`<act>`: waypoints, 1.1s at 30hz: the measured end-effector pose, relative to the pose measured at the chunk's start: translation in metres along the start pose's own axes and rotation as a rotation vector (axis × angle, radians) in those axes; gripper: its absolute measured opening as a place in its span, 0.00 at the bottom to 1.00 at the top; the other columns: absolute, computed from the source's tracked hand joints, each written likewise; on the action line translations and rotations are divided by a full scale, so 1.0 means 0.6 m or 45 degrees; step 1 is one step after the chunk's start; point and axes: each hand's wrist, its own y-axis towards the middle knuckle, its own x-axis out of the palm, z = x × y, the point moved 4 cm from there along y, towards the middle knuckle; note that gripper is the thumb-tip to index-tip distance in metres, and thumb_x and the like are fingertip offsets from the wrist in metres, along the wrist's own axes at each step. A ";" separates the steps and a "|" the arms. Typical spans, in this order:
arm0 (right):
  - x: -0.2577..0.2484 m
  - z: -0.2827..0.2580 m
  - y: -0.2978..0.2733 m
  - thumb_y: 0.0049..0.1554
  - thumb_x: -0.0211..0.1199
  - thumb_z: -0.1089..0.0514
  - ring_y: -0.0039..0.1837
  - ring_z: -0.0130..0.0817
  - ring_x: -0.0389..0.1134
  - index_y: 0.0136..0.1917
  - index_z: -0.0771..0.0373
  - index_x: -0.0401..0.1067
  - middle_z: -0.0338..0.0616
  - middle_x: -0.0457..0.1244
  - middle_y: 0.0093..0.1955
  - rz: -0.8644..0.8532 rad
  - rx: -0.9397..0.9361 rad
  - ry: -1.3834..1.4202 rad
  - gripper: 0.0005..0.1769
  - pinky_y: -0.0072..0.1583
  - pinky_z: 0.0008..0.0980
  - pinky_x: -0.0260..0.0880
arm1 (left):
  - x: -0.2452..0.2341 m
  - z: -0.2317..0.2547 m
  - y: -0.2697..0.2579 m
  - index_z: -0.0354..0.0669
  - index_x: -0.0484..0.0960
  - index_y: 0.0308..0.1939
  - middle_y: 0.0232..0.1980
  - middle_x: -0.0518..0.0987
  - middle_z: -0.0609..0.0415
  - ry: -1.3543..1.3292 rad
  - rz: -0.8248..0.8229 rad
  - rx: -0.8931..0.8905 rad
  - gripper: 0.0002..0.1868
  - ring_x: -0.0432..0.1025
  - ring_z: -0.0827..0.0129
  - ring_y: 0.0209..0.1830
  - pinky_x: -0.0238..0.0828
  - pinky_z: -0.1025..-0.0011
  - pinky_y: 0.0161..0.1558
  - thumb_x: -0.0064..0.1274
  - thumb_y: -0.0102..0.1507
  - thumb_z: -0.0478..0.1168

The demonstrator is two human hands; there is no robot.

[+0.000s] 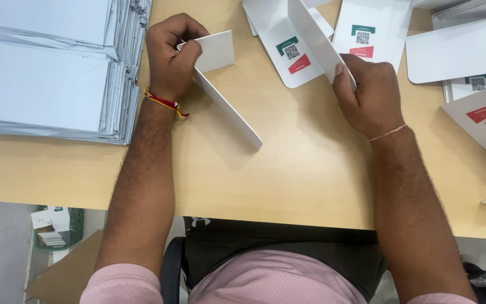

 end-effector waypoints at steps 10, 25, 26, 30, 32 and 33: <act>0.000 -0.042 -0.043 0.60 0.59 0.63 0.32 0.43 0.65 0.46 0.73 0.73 0.51 0.64 0.34 0.178 -0.468 0.384 0.08 0.37 0.37 0.63 | 0.008 0.008 0.000 0.30 0.79 0.43 0.40 0.80 0.51 -0.258 -0.104 -0.099 0.15 0.73 0.71 0.42 0.71 0.71 0.48 0.42 0.64 0.39; 0.072 -0.106 -0.039 0.50 0.59 0.23 0.42 0.43 0.72 0.76 0.76 0.61 0.48 0.65 0.40 -0.469 -0.528 0.537 0.60 0.47 0.38 0.73 | 0.124 0.024 -0.014 0.32 0.82 0.48 0.44 0.82 0.48 -0.596 -0.208 -0.446 0.25 0.77 0.67 0.47 0.77 0.67 0.51 0.48 0.66 0.54; 0.074 -0.108 -0.036 0.46 0.59 0.17 0.45 0.42 0.73 0.77 0.75 0.60 0.49 0.66 0.43 -0.515 -0.511 0.553 0.67 0.50 0.37 0.74 | 0.126 0.024 -0.014 0.32 0.82 0.49 0.45 0.82 0.48 -0.632 -0.220 -0.446 0.24 0.77 0.66 0.48 0.76 0.67 0.53 0.48 0.65 0.52; 0.070 -0.115 -0.030 0.34 0.65 0.14 0.63 0.54 0.67 0.75 0.76 0.61 0.58 0.65 0.61 -0.628 -0.520 0.357 0.76 0.62 0.49 0.68 | 0.136 0.026 -0.016 0.31 0.82 0.49 0.45 0.82 0.49 -0.754 -0.329 -0.433 0.22 0.76 0.66 0.50 0.73 0.67 0.56 0.45 0.63 0.46; 0.068 -0.117 -0.024 0.33 0.68 0.15 0.73 0.58 0.63 0.74 0.73 0.64 0.59 0.64 0.70 -0.624 -0.562 0.363 0.73 0.70 0.55 0.62 | 0.136 0.023 -0.014 0.31 0.82 0.49 0.44 0.82 0.48 -0.780 -0.367 -0.428 0.21 0.76 0.66 0.49 0.72 0.67 0.55 0.44 0.62 0.44; 0.067 -0.118 -0.023 0.29 0.69 0.16 0.72 0.58 0.62 0.71 0.69 0.66 0.59 0.63 0.71 -0.591 -0.640 0.257 0.72 0.69 0.55 0.62 | 0.138 0.022 -0.014 0.30 0.81 0.48 0.44 0.82 0.48 -0.793 -0.387 -0.425 0.21 0.75 0.66 0.49 0.72 0.67 0.55 0.44 0.62 0.43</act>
